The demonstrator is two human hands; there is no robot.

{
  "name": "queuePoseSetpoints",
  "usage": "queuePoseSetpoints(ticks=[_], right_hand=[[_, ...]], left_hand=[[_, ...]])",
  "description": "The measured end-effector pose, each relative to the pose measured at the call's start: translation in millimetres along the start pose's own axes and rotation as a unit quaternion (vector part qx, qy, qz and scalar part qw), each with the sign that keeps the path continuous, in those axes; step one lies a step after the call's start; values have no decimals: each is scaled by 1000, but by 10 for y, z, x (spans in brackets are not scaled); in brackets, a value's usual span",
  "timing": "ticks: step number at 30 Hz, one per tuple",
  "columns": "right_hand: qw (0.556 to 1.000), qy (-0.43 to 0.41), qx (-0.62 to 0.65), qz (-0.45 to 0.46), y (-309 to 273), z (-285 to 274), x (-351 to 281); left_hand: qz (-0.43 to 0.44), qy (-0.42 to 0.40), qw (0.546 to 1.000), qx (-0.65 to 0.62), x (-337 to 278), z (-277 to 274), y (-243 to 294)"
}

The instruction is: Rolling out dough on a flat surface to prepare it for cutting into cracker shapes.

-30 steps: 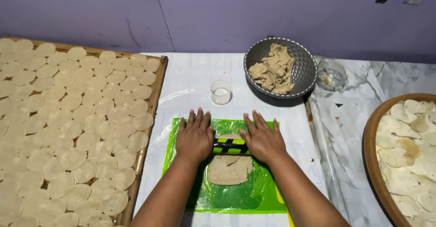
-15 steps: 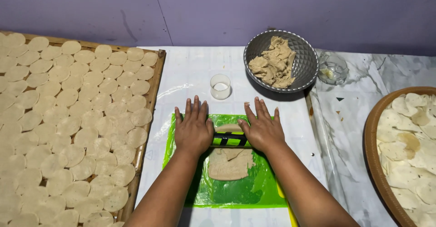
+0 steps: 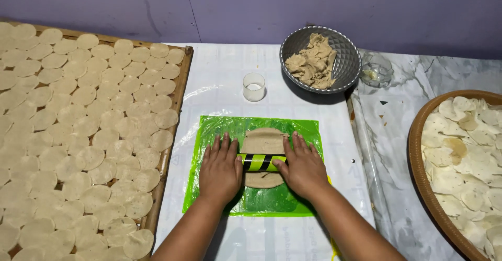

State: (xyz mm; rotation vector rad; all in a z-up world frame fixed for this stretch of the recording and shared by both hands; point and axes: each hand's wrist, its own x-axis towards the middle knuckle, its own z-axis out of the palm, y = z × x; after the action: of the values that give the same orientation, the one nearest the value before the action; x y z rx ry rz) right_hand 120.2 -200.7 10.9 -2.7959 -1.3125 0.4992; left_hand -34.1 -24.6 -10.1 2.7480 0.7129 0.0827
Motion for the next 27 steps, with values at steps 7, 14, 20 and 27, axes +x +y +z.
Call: queuePoseSetpoints(ticks=[7, 14, 20, 27], right_hand=[[989, 21, 80, 124, 55, -300, 560], [991, 11, 40, 124, -53, -173, 395], [994, 67, 16, 82, -156, -13, -67], [952, 301, -52, -7, -31, 762, -455]], left_hand=[[-78, -26, 996, -35, 746, -325, 44], [-82, -58, 995, 9, 558, -130, 20], [-20, 16, 1000, 5, -22, -96, 49], [35, 130, 990, 31, -580, 352, -91]])
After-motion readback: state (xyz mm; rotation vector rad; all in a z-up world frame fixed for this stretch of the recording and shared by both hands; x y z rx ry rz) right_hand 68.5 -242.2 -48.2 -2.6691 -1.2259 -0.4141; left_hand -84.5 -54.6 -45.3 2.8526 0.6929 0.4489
